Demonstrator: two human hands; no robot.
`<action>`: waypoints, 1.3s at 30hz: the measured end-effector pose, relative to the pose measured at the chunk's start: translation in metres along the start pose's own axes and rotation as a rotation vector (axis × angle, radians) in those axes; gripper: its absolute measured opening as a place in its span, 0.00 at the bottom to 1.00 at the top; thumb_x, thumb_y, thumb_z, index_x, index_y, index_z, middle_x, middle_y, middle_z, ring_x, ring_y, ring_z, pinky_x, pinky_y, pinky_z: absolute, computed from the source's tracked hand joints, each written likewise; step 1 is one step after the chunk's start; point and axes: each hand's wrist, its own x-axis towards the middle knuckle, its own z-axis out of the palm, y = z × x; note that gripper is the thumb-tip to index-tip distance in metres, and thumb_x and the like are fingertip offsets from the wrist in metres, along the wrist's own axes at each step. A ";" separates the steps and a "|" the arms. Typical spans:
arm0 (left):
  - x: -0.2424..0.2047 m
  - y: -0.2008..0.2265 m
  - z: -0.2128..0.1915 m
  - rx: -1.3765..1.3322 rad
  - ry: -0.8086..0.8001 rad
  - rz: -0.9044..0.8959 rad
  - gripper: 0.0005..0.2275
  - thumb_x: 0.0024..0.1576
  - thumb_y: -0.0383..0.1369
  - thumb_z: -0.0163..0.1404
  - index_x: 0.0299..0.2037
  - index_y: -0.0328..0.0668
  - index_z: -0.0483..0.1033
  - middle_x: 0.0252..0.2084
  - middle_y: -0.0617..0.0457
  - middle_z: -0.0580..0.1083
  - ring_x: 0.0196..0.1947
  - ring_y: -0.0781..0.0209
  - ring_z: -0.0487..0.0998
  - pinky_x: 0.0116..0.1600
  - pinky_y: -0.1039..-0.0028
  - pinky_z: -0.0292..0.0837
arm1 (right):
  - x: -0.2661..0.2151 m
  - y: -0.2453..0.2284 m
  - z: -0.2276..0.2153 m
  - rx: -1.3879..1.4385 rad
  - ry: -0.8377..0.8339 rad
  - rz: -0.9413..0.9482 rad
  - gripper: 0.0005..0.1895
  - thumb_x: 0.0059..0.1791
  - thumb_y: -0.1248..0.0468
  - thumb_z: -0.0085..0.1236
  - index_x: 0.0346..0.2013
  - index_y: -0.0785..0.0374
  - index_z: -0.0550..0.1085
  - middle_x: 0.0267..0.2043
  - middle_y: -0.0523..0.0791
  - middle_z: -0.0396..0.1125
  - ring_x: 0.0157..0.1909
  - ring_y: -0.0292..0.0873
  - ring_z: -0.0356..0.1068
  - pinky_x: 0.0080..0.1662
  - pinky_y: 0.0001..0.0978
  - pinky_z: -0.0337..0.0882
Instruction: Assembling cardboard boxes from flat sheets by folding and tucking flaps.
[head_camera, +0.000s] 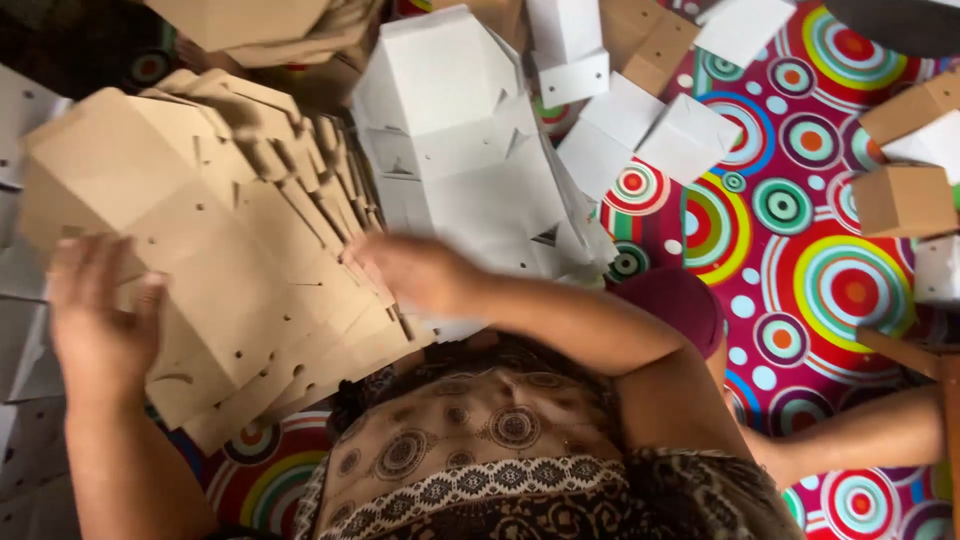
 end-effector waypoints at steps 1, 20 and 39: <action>0.004 0.019 0.005 -0.027 -0.103 -0.010 0.25 0.56 0.29 0.63 0.64 0.24 0.75 0.66 0.26 0.73 0.70 0.23 0.68 0.68 0.40 0.61 | -0.010 0.015 -0.036 0.022 0.190 0.122 0.22 0.51 0.79 0.55 0.58 0.60 0.69 0.55 0.45 0.70 0.48 0.40 0.73 0.53 0.28 0.80; -0.034 0.065 0.086 -0.046 -0.449 -0.258 0.33 0.49 0.56 0.48 0.65 0.53 0.70 0.75 0.42 0.62 0.75 0.37 0.58 0.69 0.39 0.53 | -0.276 0.152 -0.398 -1.148 0.121 1.861 0.71 0.37 0.54 0.77 0.78 0.46 0.33 0.82 0.50 0.34 0.80 0.60 0.21 0.69 0.78 0.36; 0.075 0.295 0.148 -2.185 -0.448 -0.167 0.65 0.47 0.51 0.66 0.72 0.58 0.10 0.76 0.26 0.31 0.72 0.23 0.35 0.64 0.32 0.41 | -0.129 -0.007 -0.114 -1.047 0.646 0.136 0.29 0.44 0.53 0.67 0.50 0.65 0.65 0.50 0.50 0.55 0.54 0.53 0.55 0.59 0.51 0.57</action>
